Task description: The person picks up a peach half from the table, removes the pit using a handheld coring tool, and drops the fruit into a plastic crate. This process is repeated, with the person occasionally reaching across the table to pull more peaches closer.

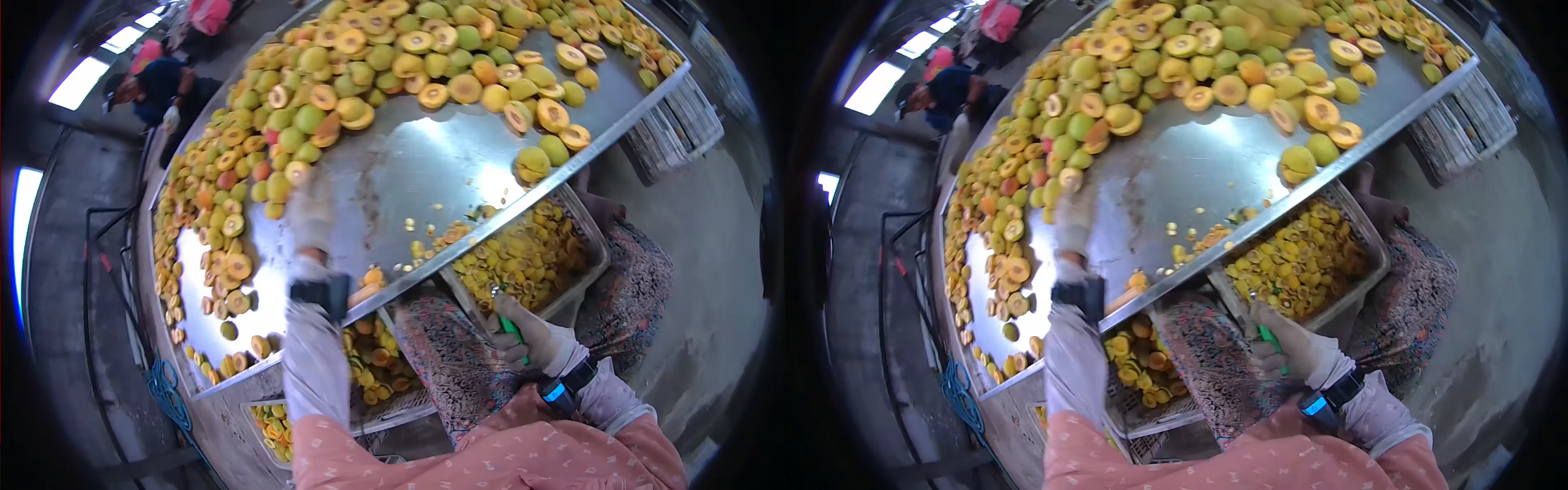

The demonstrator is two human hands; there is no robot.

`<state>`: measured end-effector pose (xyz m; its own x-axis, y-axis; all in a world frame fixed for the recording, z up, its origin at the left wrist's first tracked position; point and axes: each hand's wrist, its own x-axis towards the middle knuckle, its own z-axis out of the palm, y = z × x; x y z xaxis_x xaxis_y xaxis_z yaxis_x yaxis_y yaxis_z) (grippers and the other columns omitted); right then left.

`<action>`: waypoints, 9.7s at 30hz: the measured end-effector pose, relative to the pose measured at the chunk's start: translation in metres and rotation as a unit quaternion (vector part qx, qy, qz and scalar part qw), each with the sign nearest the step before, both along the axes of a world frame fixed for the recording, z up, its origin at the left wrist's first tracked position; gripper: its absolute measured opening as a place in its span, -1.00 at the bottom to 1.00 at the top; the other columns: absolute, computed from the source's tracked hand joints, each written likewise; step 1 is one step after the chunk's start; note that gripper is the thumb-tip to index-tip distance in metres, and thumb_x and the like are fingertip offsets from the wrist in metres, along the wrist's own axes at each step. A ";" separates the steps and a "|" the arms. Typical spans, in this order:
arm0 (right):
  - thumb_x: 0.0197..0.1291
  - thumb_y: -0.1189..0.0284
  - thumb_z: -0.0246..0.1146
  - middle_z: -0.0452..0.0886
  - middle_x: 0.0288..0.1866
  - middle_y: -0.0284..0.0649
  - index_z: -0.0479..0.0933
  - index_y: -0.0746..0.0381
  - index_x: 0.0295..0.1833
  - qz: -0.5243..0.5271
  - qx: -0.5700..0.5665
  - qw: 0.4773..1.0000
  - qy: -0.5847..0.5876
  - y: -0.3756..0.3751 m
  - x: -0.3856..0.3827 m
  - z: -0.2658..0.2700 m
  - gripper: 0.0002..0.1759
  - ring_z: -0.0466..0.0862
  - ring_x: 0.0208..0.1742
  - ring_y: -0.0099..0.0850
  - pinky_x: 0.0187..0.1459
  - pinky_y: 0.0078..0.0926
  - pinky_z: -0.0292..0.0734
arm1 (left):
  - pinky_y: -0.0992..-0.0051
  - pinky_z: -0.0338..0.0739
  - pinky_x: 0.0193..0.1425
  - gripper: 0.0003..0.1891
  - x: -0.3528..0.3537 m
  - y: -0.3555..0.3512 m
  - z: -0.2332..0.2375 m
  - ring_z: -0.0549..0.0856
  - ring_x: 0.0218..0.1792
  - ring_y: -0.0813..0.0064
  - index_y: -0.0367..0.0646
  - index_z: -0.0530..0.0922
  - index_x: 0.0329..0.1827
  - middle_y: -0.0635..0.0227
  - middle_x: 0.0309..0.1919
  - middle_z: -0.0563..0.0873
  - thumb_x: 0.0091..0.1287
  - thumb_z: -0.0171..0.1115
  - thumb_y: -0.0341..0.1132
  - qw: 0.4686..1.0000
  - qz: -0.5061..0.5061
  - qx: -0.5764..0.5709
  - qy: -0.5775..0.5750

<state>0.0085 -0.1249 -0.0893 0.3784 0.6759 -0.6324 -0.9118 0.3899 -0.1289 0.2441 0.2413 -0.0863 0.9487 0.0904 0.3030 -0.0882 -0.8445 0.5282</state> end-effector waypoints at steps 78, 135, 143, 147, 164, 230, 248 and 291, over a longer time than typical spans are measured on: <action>0.42 -0.29 -0.12 0.17 -0.64 -0.59 0.29 -0.05 -0.35 -0.094 0.191 0.973 0.083 -0.019 -0.018 -0.022 -0.45 0.08 -0.72 -0.67 -0.67 -0.55 -0.07 | 0.27 0.42 0.33 -0.51 -0.091 -0.260 0.030 0.47 0.36 0.05 0.02 0.42 0.41 0.00 0.34 0.46 0.44 0.14 -0.11 0.975 -0.212 0.059 0.029; 0.46 0.24 0.15 0.53 -0.40 -0.40 0.58 0.33 -0.03 -0.178 -0.183 0.929 -0.268 0.012 0.018 0.070 -0.67 0.46 -0.37 -0.60 -0.32 -0.63 0.39 | 0.46 0.59 0.09 -0.64 -0.191 -0.225 0.103 0.68 0.01 0.39 -0.31 0.53 0.13 0.13 -0.01 0.67 0.51 0.01 -0.20 0.882 -0.210 -0.416 0.065; 0.46 0.17 0.12 0.67 -0.28 -0.15 0.59 0.32 0.03 -0.145 -0.322 0.830 -0.431 0.027 -0.020 0.041 -0.60 0.61 -0.27 -0.44 -0.18 -0.45 0.52 | 0.43 0.72 -0.01 -0.65 -0.206 -0.232 0.101 0.73 -0.09 0.32 -0.31 0.41 0.22 0.04 -0.01 0.66 0.43 -0.03 -0.36 0.693 -0.156 -0.679 0.187; 0.43 0.08 0.14 0.70 -0.19 -0.01 0.60 0.29 0.08 -0.070 -0.375 0.832 -0.403 0.017 -0.024 0.068 -0.53 0.68 -0.16 -0.24 -0.07 -0.28 0.55 | 0.42 0.69 0.01 -0.56 -0.221 -0.248 0.108 0.74 -0.17 0.34 -0.35 0.46 0.16 0.05 -0.10 0.69 0.51 0.04 -0.10 0.871 -0.165 -0.461 0.040; 0.46 0.17 0.12 0.63 -0.34 0.03 0.56 0.32 -0.06 -0.159 -0.402 0.763 -0.480 0.032 -0.044 0.073 -0.61 0.63 -0.30 -0.07 -0.21 -0.21 0.52 | 0.38 0.65 0.04 -0.41 -0.237 -0.257 0.133 0.70 -0.10 0.37 -0.39 0.49 0.17 0.08 -0.04 0.69 0.56 -0.11 0.08 0.774 -0.098 -0.619 0.089; 0.35 -0.37 -0.17 0.14 -0.71 -0.55 0.33 0.00 -0.47 -0.090 0.055 0.994 -0.009 -0.039 -0.025 0.033 -0.32 0.03 -0.79 -0.68 -0.77 -0.59 -0.06 | 0.41 0.56 0.11 -0.47 -0.095 -0.189 0.034 0.71 0.01 0.24 -0.15 0.55 0.27 0.11 -0.03 0.73 0.29 0.34 -0.11 0.990 0.076 -0.045 0.111; 0.43 0.33 0.13 0.53 -0.33 -0.45 0.58 0.29 0.02 -0.118 -0.225 0.879 -0.402 0.014 -0.032 0.041 -0.73 0.45 -0.38 -0.65 -0.34 -0.64 0.40 | 0.51 0.56 -0.20 -0.54 -0.210 -0.234 0.069 0.63 -0.26 0.48 -0.30 0.66 -0.03 0.21 -0.17 0.66 0.59 -0.10 -0.09 0.855 -0.192 -0.474 0.087; 0.36 -0.34 -0.08 0.18 -0.68 -0.61 0.34 -0.05 -0.44 -0.118 0.067 0.990 -0.031 -0.010 -0.017 0.023 -0.38 0.11 -0.75 -0.68 -0.75 -0.63 -0.03 | 0.56 0.59 -0.31 -0.56 -0.207 -0.172 0.039 0.65 -0.40 0.53 -0.25 0.60 -0.05 0.27 -0.34 0.70 0.60 -0.10 -0.04 0.842 0.179 -0.507 -0.040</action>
<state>-0.0089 -0.1344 -0.0664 0.5713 0.6401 -0.5137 -0.7849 0.6091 -0.1139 0.0367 0.0690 -0.0469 0.7861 0.6168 -0.0406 0.0064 0.0576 0.9983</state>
